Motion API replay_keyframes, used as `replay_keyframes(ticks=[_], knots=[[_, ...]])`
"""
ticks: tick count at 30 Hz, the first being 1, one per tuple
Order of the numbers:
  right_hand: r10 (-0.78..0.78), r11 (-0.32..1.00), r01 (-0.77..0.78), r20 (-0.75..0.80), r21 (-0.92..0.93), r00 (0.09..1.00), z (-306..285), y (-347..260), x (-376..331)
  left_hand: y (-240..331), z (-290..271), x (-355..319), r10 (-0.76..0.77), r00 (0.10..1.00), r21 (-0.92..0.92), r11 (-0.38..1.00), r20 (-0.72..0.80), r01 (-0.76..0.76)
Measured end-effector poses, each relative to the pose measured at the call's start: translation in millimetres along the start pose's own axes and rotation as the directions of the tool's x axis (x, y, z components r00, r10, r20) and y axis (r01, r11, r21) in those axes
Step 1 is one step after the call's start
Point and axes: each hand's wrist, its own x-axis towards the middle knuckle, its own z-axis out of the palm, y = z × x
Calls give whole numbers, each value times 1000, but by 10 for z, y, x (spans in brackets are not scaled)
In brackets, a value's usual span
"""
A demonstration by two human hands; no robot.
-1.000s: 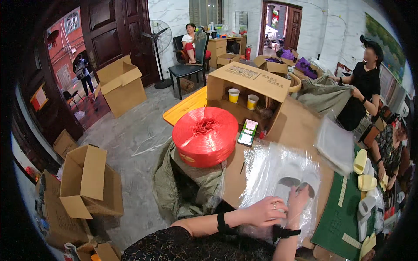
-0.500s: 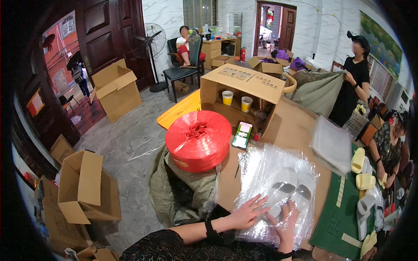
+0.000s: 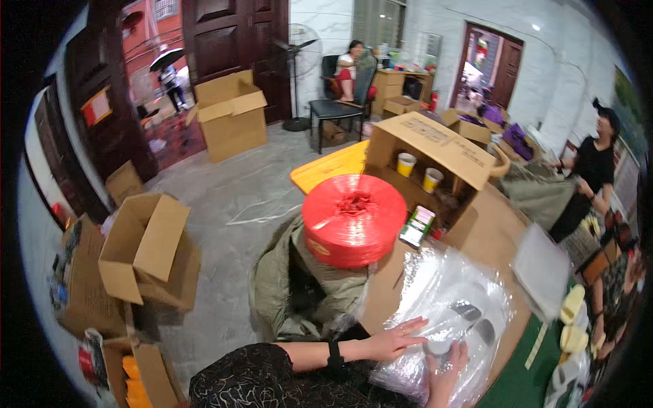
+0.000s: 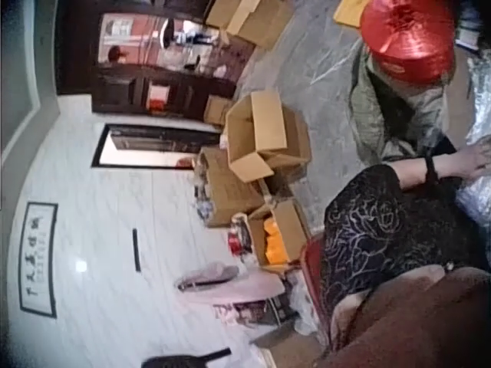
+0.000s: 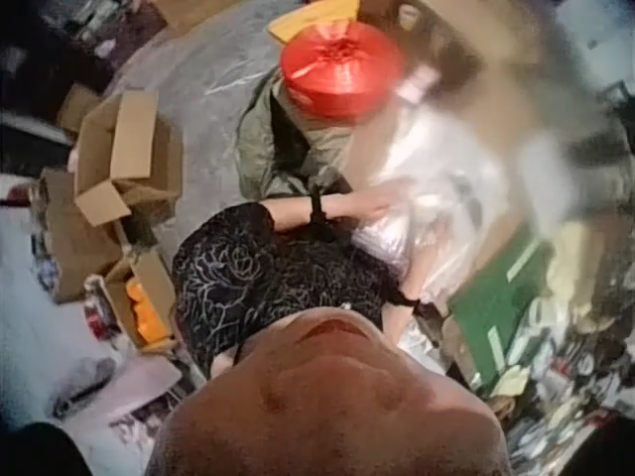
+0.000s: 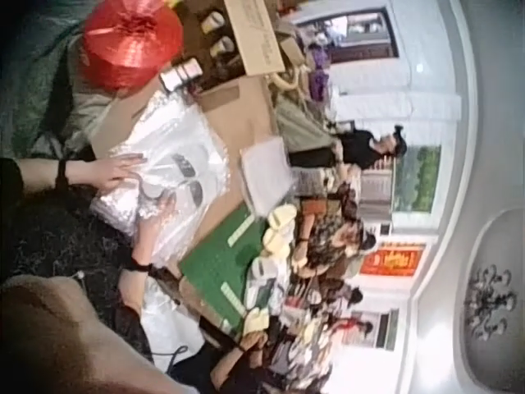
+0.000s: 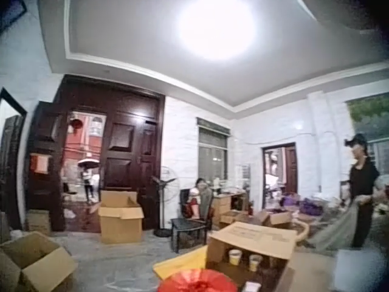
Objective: The recorder is bagging pairs of slippers into plastic bags at a factory table.
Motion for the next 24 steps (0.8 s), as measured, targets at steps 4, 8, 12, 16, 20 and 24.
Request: replay_keyframes(ticks=[4, 8, 12, 16, 20, 24], knots=[[144, 977, -136, -37, 166, 989, -321, -160, -2, 14, -20, -29, -50, 999, -82, 995, -4, 50], [264, 964, -267, 102, 18, 959, -185, 47, 13, 21, -7, -37, -33, 999, -97, 995, -29, 30], [246, 969, -246, 29, -22, 969, -128, 157, -113, 20, 8, 30, -55, 998, -113, 992, 21, 57], [303, 953, -302, 73, -28, 950, -209, 163, -181, 17, -24, 153, -107, 993, -85, 990, 48, 111], [253, 954, -263, 82, 144, 964, -565, -491, 22, 134, -238, 56, -165, 985, -112, 981, -40, 160], [127, 895, -282, 409, 345, 904, -1104, -526, -25, 266, -331, 85, -232, 970, -191, 958, -67, 216]])
